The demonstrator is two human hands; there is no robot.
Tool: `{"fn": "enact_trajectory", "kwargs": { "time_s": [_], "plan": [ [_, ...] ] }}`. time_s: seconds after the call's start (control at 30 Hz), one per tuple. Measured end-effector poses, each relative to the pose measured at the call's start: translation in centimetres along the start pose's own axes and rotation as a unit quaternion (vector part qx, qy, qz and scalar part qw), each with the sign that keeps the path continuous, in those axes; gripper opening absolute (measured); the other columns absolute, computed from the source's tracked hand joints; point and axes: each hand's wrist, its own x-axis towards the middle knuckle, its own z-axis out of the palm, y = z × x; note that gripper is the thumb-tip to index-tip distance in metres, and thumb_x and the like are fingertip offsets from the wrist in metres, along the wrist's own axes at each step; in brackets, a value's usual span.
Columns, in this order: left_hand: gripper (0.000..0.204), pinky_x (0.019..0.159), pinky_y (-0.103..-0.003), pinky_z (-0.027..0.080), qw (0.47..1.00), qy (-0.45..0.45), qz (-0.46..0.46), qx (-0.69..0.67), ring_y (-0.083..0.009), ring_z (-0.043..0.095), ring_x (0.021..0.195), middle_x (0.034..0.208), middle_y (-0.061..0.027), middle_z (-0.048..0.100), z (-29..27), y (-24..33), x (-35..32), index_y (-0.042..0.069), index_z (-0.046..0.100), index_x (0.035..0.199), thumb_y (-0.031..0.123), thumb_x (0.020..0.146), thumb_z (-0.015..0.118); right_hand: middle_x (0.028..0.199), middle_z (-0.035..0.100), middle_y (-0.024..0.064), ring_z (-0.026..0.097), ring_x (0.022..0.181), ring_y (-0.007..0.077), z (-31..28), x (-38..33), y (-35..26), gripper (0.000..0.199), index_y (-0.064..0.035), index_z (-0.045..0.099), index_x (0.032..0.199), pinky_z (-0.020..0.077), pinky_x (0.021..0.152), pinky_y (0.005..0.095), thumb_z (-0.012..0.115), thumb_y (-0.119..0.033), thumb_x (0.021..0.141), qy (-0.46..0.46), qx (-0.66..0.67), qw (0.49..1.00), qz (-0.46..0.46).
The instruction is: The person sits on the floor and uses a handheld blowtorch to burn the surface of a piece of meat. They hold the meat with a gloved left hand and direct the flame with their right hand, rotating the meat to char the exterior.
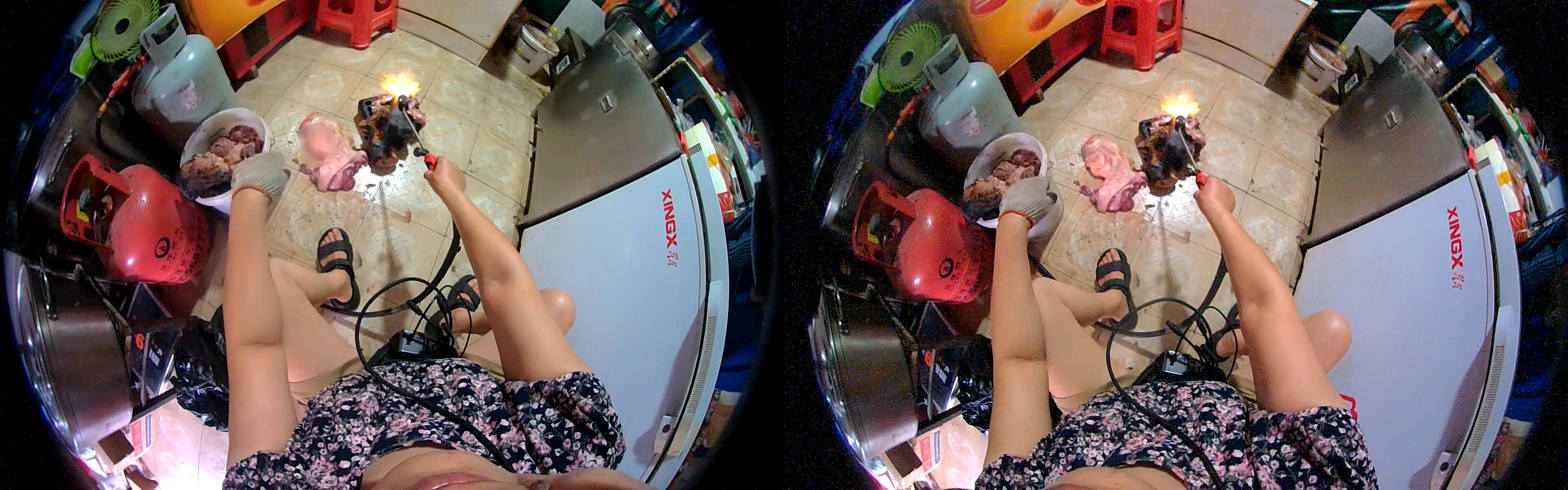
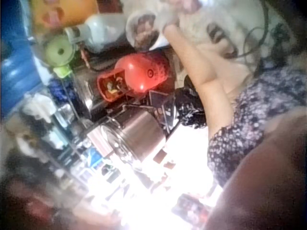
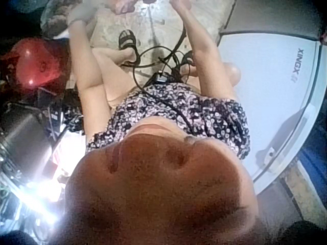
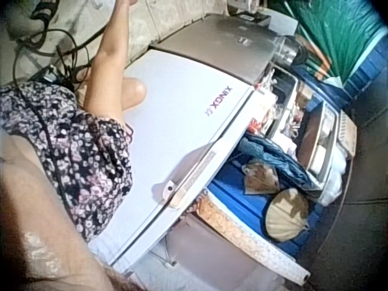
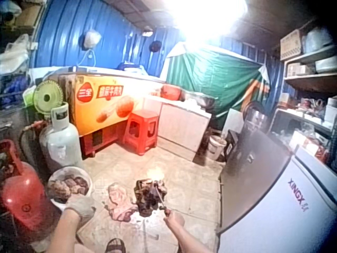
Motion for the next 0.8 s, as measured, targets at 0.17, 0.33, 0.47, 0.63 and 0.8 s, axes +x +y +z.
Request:
{"fn": "enact_trajectory", "kwargs": {
  "time_s": [0.17,0.33,0.47,0.63,0.8],
  "plan": [
    [0.032,0.084,-0.043,0.047,1.000,-0.006,-0.003,0.015,-0.0349,0.060,0.099,0.104,-0.0200,0.062,0.9,-1.7,0.0,0.006,0.064,0.102,0.028,0.079,0.055,0.092,0.065,0.0157,0.062,0.091,0.0324,-0.5,-0.4,-0.2,0.028,-0.0094,0.062,0.093,0.0489,0.075,0.0445,0.064,-0.027,0.071,-0.002,0.003,1.000,-0.002],
    [0.037,0.084,-0.043,0.048,1.000,-0.004,-0.016,0.001,-0.0360,0.061,0.099,0.104,-0.0216,0.062,0.7,-1.8,-0.1,0.005,0.065,0.103,0.032,0.078,0.059,0.091,0.065,0.0155,0.062,0.090,0.0325,-0.7,-0.6,-0.3,0.028,-0.0096,0.062,0.093,0.0489,0.075,0.0445,0.064,-0.027,0.070,0.016,0.006,1.000,-0.005],
    [0.034,0.083,-0.043,0.049,1.000,-0.008,0.012,0.011,-0.0351,0.061,0.097,0.103,-0.0205,0.063,0.6,-1.5,0.0,0.005,0.066,0.100,0.031,0.079,0.057,0.091,0.066,0.0155,0.062,0.089,0.0323,-0.6,-0.3,-0.3,0.028,-0.0100,0.062,0.092,0.0491,0.075,0.0442,0.064,-0.027,0.070,0.017,-0.001,1.000,-0.008],
    [0.033,0.084,-0.042,0.048,1.000,-0.021,0.009,0.021,-0.0339,0.061,0.096,0.104,-0.0198,0.062,0.5,-1.2,0.1,0.005,0.065,0.099,0.031,0.081,0.054,0.090,0.066,0.0156,0.063,0.089,0.0323,-0.3,-0.1,-0.4,0.028,-0.0097,0.063,0.092,0.0492,0.075,0.0439,0.064,-0.027,0.070,0.020,-0.006,1.000,-0.008],
    [0.030,0.079,-0.044,0.050,1.000,0.007,0.013,0.017,-0.0365,0.063,0.093,0.100,-0.0222,0.063,1.5,-1.6,0.7,0.004,0.068,0.096,0.025,0.078,0.056,0.089,0.066,0.0157,0.063,0.088,0.0324,-0.1,-0.1,-0.6,0.027,-0.0096,0.063,0.091,0.0491,0.075,0.0440,0.064,-0.026,0.070,0.020,-0.001,1.000,-0.021]
  ]
}}
